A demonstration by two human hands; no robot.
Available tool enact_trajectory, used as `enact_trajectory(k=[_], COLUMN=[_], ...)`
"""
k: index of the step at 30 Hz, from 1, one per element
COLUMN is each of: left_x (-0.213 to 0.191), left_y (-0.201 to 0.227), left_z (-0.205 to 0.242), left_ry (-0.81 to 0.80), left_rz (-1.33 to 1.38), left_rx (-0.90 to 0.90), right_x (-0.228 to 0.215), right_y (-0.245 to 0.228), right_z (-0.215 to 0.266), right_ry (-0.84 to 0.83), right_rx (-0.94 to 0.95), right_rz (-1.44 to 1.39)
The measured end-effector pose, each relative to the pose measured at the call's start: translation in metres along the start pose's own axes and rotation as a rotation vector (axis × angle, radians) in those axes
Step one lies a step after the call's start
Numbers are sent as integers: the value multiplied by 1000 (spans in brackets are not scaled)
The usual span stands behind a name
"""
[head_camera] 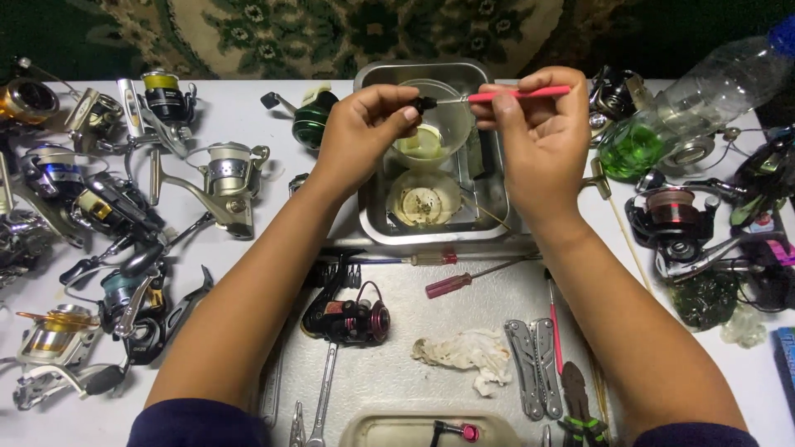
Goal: Servicing a fishing reel by disassembling the spool, cleaning parts, and applying grease before reassembly.
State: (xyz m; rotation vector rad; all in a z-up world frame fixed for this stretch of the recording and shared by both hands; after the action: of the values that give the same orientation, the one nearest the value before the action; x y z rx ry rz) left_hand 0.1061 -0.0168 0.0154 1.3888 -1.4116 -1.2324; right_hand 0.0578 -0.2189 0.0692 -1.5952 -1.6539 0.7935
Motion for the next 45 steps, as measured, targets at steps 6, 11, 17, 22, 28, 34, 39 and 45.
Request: enact_trajectory(k=[6,11,17,22,28,34,39,45], left_x=[7,7,10,7,6,7,8,6], left_y=[5,2,-2,-4,-10,-9,-1,-7], left_z=[31,52,56,60,64,64,65,65], left_ry=[-58,-45,-79,-54,-40,-70,-94,-96], left_rz=[55,-54,-82,-3,51,28,-88,-92], left_rx=[-57,-157,-109,-97,-149,-153,-276,-260], right_x=[4,0,3,-1,-1,2,5,3], right_y=[-21,-26,-17,-18,-5,-4,-18,-19], right_z=[23,44,53,52,62,64,60,60], right_ry=[-88,-132,-194,-149,-187,-226,-241,-281], right_rx=[-15,-36,-131,-248,-215,-190,-95,-113], right_rz=[73,200,275,176,173,238,272,229])
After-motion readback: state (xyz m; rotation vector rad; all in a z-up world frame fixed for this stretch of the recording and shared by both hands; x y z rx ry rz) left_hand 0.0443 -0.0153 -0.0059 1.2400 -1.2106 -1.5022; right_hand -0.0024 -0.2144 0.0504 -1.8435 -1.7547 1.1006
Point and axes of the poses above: each hand's wrist, its own z-axis away from the middle knuckle, its own x-axis out of the palm, y = z × x, the point moved 6 cm from there along -z, towards the middle knuckle, and after that the axes turned 4 degrees about -z, right-handed, at the moved point
